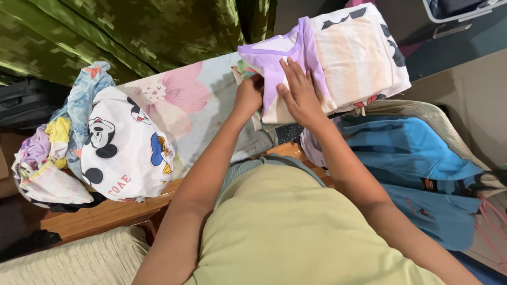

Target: Folding various laundry items and sorting them on a table.

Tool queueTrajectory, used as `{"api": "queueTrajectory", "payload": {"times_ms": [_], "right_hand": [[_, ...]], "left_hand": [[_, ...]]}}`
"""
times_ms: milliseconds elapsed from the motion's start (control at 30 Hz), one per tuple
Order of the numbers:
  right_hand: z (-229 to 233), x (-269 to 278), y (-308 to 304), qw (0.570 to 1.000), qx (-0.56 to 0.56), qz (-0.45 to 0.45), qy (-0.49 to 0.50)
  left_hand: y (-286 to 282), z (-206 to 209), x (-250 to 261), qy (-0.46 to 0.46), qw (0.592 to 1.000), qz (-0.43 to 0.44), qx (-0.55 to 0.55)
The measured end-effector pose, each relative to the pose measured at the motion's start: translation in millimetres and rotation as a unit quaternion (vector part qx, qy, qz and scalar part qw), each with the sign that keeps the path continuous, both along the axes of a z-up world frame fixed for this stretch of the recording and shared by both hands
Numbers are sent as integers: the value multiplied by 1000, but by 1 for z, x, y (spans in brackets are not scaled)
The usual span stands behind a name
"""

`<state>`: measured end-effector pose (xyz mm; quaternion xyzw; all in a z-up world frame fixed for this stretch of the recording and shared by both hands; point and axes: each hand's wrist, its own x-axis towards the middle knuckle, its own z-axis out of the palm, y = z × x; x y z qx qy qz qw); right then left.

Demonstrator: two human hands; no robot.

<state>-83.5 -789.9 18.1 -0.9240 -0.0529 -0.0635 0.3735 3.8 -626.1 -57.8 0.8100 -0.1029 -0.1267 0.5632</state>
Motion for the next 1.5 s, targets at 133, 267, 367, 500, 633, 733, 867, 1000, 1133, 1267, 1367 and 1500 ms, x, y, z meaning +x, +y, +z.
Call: {"api": "queueTrajectory", "payload": {"times_ms": [133,267,367,500,633,733,867,1000,1133,1267,1367,1500], "right_hand": [[-13,4,1,1000,-16,-1,15],[-19,4,24,987,-160,6,-9],[-29,6,36,970,-237,27,-47],[-11,22,43,963,-262,0,61],[12,29,86,971,-203,0,-127],[16,37,150,983,-57,100,-144],[-8,40,247,963,19,263,-47],[-28,40,339,930,82,313,173],[-41,45,405,931,46,311,185],[-53,58,451,934,70,319,142],[-52,68,484,944,69,317,59],[-52,90,533,951,-5,307,-25]], "left_hand": [[0,-38,3,-112,993,16,-31],[19,-55,-2,105,983,51,-140],[49,-68,-7,220,951,62,-207],[104,-35,-21,236,950,59,-197],[191,-37,-34,142,968,123,-166],[265,-13,-59,41,964,244,-95],[371,-4,-82,-34,928,370,43],[454,31,-94,-156,882,398,200],[512,44,-83,-101,853,405,313],[555,29,-65,-119,795,373,462],[583,1,-57,-62,791,340,505],[612,-28,-58,-51,826,278,488]]}}
